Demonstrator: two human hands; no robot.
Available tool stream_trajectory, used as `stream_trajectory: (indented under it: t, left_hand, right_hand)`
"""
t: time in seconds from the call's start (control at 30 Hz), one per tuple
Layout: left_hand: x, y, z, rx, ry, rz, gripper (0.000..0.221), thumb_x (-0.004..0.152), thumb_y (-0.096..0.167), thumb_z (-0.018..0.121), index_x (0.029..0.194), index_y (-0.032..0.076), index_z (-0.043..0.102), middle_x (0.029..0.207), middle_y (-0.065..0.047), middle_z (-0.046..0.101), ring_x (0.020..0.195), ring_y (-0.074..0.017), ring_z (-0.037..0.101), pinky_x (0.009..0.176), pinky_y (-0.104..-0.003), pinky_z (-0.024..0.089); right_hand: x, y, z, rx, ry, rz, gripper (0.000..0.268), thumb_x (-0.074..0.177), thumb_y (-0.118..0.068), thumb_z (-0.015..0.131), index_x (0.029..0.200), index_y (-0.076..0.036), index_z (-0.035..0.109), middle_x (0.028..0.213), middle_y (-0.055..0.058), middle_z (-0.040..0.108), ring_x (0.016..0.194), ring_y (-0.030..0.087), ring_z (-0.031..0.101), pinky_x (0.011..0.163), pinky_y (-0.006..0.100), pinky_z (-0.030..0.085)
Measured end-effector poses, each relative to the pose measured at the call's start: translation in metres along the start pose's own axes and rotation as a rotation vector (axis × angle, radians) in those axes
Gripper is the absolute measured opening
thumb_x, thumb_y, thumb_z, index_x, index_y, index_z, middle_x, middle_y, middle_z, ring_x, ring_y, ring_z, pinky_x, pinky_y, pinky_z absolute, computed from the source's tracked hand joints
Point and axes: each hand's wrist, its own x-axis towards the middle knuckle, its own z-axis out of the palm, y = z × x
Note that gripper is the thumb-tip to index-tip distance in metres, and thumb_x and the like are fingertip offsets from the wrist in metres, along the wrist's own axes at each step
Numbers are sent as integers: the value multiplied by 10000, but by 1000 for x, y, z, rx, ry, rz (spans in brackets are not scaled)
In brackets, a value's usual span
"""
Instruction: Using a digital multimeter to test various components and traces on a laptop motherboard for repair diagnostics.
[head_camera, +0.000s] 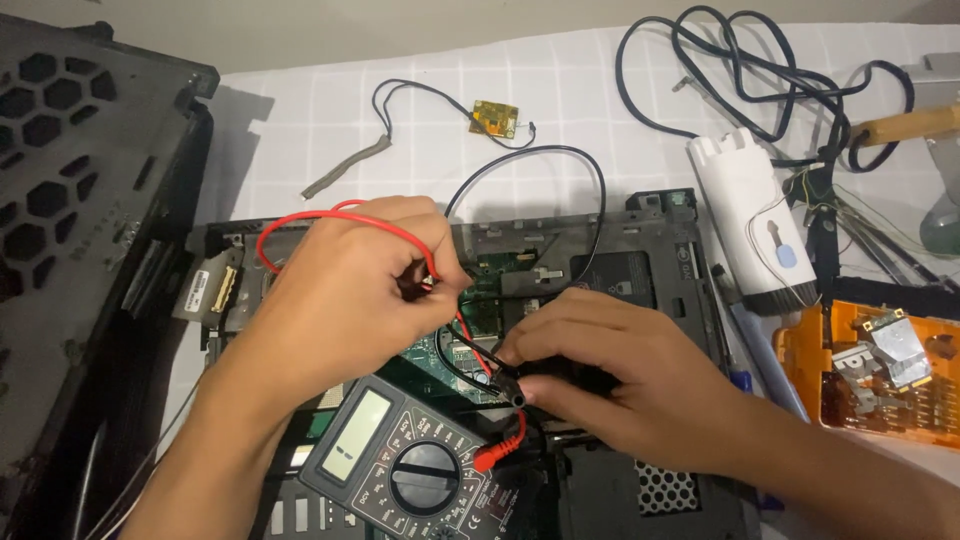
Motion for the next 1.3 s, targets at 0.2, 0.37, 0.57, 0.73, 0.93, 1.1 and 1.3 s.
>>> stream_trajectory:
  t: [0.2, 0.37, 0.57, 0.73, 0.93, 1.1, 1.3]
  left_hand:
    - [0, -3, 1, 29, -24, 2, 151, 674, 22, 610, 654, 166, 569, 648, 69, 587, 630, -126, 488, 558, -285, 349]
    - [1, 2, 0, 47, -59, -71, 131, 682, 30, 611, 650, 156, 593, 654, 74, 625, 619, -119, 494, 534, -289, 344]
    - [4, 7, -2, 60, -124, -199, 78, 697, 96, 651, 702, 174, 647, 691, 88, 682, 638, -106, 553, 543, -295, 390]
    - [5, 9, -3, 57, -178, -253, 78, 745, 115, 693, 741, 183, 656, 738, 80, 673, 701, -108, 571, 592, -292, 426]
    - [6, 8, -3, 49, -187, -255, 92, 736, 120, 722, 743, 183, 655, 752, 82, 682, 725, -114, 595, 609, -298, 431]
    - [6, 14, -6, 47, -204, -320, 78, 735, 127, 715, 750, 183, 664, 724, 73, 658, 684, -112, 563, 596, -292, 423]
    - [5, 18, -8, 45, -213, -350, 90, 761, 132, 726, 759, 197, 664, 758, 83, 672, 711, -104, 596, 621, -286, 447]
  right_hand:
    - [0, 0, 1, 0, -5, 5, 198, 982, -201, 624, 1099, -62, 704, 1073, 63, 753, 985, 220, 715, 891, 341, 558]
    - [-1, 0, 1, 2, -2, -7, 202, 989, -196, 613, 1106, -54, 695, 1066, 77, 747, 969, 230, 719, 893, 356, 556]
    - [-1, -1, 1, -26, -6, 4, 187, 990, -191, 608, 1100, -69, 697, 1076, 61, 748, 989, 224, 711, 890, 344, 561]
    - [0, -1, 2, -41, -10, 10, 165, 973, -157, 632, 1094, -72, 704, 1072, 59, 756, 983, 224, 720, 878, 352, 574]
    - [0, -1, 1, -42, -16, 8, 174, 979, -175, 622, 1095, -71, 700, 1077, 62, 755, 981, 223, 717, 891, 349, 565]
    - [0, -2, 2, -31, -8, 5, 169, 973, -152, 632, 1099, -60, 697, 1078, 73, 751, 991, 233, 718, 887, 359, 578]
    - [-1, -1, 3, -36, -2, 4, 167, 972, -146, 631, 1097, -61, 703, 1083, 79, 754, 995, 240, 723, 902, 369, 579]
